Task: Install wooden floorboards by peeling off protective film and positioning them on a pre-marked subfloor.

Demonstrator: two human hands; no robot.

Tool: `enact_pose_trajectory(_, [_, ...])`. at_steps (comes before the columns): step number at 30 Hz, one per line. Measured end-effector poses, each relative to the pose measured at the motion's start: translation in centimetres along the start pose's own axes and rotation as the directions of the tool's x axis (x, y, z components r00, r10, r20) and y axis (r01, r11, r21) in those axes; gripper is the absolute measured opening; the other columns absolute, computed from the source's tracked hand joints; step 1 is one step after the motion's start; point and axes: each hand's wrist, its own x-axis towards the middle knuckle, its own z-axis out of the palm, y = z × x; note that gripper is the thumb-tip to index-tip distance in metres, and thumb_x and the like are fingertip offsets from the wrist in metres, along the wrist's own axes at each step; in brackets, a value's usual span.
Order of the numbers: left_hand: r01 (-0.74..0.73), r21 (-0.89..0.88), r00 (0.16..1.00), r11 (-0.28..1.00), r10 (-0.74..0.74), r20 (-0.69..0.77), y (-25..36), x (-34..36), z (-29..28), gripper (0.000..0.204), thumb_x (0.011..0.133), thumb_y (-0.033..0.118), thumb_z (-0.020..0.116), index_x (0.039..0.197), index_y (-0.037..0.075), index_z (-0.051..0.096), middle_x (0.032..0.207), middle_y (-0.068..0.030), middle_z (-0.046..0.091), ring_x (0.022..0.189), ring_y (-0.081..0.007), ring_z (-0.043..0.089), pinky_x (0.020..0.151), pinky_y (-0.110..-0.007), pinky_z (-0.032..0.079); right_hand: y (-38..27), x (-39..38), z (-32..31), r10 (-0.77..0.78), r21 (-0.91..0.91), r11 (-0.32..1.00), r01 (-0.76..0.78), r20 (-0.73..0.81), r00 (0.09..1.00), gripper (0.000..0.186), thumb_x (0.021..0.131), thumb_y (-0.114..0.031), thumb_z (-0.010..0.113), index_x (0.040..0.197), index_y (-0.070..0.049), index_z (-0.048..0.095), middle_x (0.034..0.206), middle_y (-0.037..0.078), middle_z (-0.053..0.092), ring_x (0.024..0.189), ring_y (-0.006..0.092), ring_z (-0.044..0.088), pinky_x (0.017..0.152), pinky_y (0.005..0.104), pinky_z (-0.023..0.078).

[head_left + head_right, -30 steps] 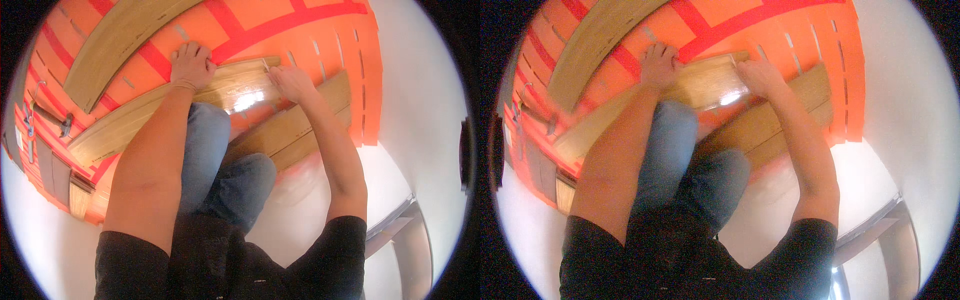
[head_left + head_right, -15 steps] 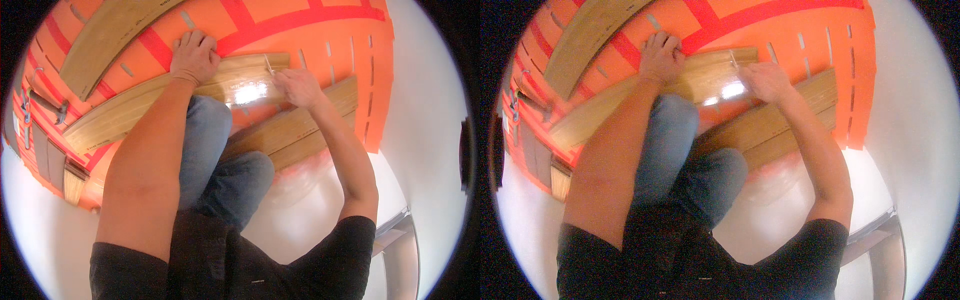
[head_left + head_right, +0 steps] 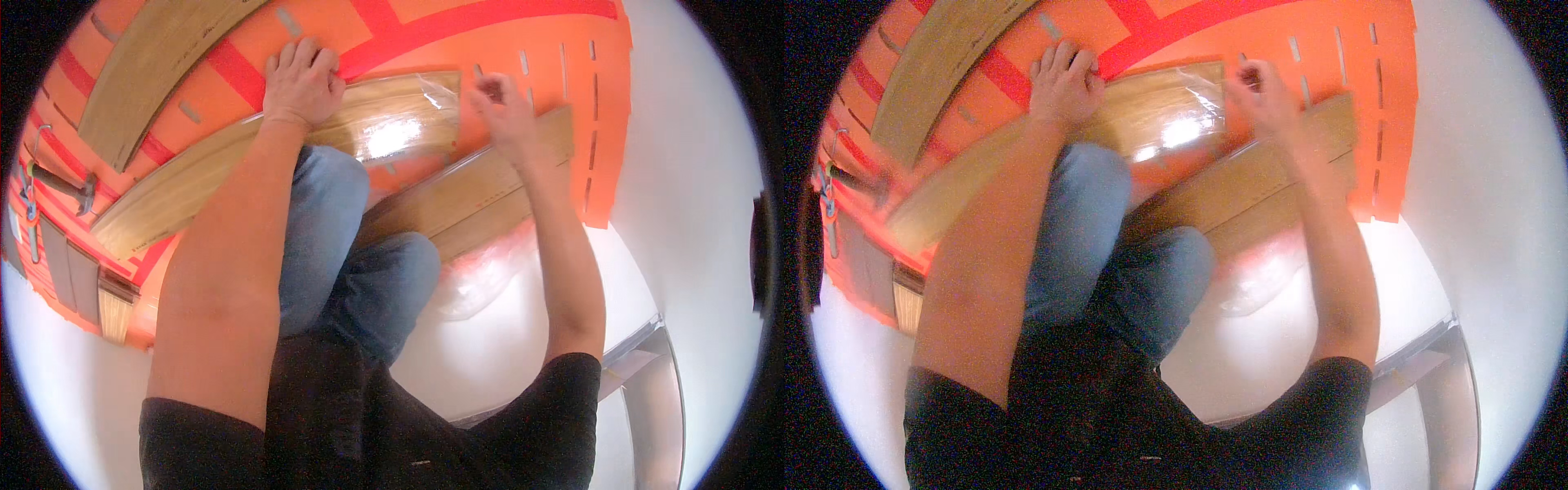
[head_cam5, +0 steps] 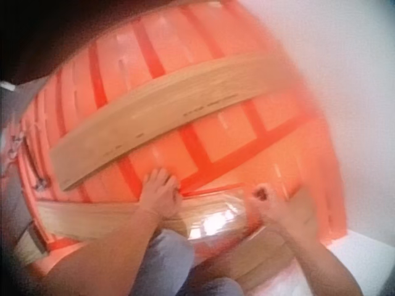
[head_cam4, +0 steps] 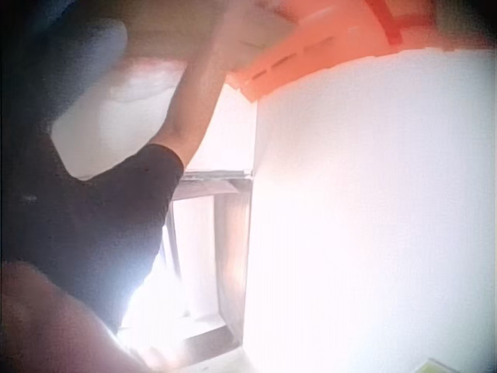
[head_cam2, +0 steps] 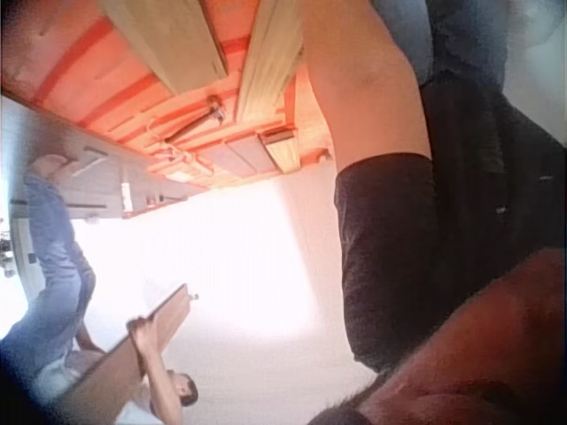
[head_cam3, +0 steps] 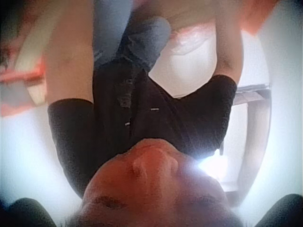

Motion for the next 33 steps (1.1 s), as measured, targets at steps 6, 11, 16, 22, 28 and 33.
enact_pose_trajectory(6, [-0.003,0.041,1.0,0.999,0.004,-0.014,-0.4,0.0,0.2,0.02,0.076,0.029,0.066,0.094,0.019,0.066,0.106,-0.0042,0.059,0.108,-0.0265,0.055,0.088,-0.048,0.042,-0.8,0.3,7.7,-0.256,-0.409,0.896,0.172,-0.161,0.953,0.034,0.099,-0.035,0.066,0.105,-0.002,0.063,0.097,0.018,0.068,0.097,0.0361,0.066,0.082,0.0458,0.053])
enact_pose_trajectory(11, [0.043,0.005,0.995,0.999,-0.043,0.088,-0.4,-0.3,0.0,0.022,0.078,0.031,0.066,0.097,0.019,0.066,0.109,-0.0047,0.058,0.111,-0.0256,0.054,0.091,-0.047,0.04,-1.1,-0.3,11.0,-0.222,-0.503,0.863,0.042,-0.303,0.927,0.032,0.105,-0.031,0.054,0.098,-0.001,0.062,0.094,0.022,0.066,0.089,0.0436,0.063,0.076,0.0529,0.049])
enact_pose_trajectory(16, [0.042,0.02,0.995,0.999,-0.044,0.09,-0.2,-0.2,-0.3,0.024,0.079,0.031,0.066,0.099,0.019,0.067,0.111,-0.0045,0.058,0.114,-0.0245,0.053,0.094,-0.046,0.039,-1.4,1.0,12.7,-0.226,-0.416,0.909,-0.013,-0.521,0.823,0.031,0.105,-0.03,0.051,0.091,-0.005,0.06,0.09,0.021,0.068,0.083,0.0449,0.066,0.07,0.0543,0.052])
enact_pose_trajectory(22, [0.046,-0.017,0.996,0.999,-0.045,0.077,-0.3,-0.2,-0.3,0.021,0.078,0.031,0.066,0.095,0.018,0.067,0.108,-0.0042,0.058,0.113,-0.0254,0.054,0.092,-0.047,0.04,-1.2,1.8,11.5,-0.126,-0.41,0.908,-0.09,-0.472,0.873,0.037,0.107,-0.036,0.05,0.09,-0.005,0.06,0.079,0.023,0.067,0.074,0.046,0.066,0.065,0.0555,0.051])
enact_pose_trajectory(28, [0.042,0.006,0.998,0.999,-0.042,0.048,-0.4,-0.1,-0.1,0.019,0.076,0.03,0.067,0.091,0.018,0.066,0.106,-0.0046,0.058,0.109,-0.0256,0.055,0.089,-0.047,0.041,-0.9,0.3,11.7,-0.064,-0.337,0.94,-0.051,-0.322,0.945,0.051,0.107,-0.047,0.044,0.096,-0.003,0.066,0.089,0.027,0.07,0.08,0.048,0.068,0.071,0.0571,0.054])
enact_pose_trajectory(33, [0.018,-0.04,1.0,0.999,-0.018,-0.006,-0.4,0.0,-0.1,0.018,0.075,0.028,0.067,0.09,0.018,0.065,0.105,-0.0052,0.058,0.107,-0.0261,0.056,0.088,-0.047,0.042,-1.0,-1.7,12.3,-0.086,-0.249,0.969,-0.006,-0.356,0.93,0.045,0.108,-0.037,0.051,0.082,-0.001,0.062,0.069,0.022,0.059,0.058,0.0346,0.058,0.057,0.046,0.047])
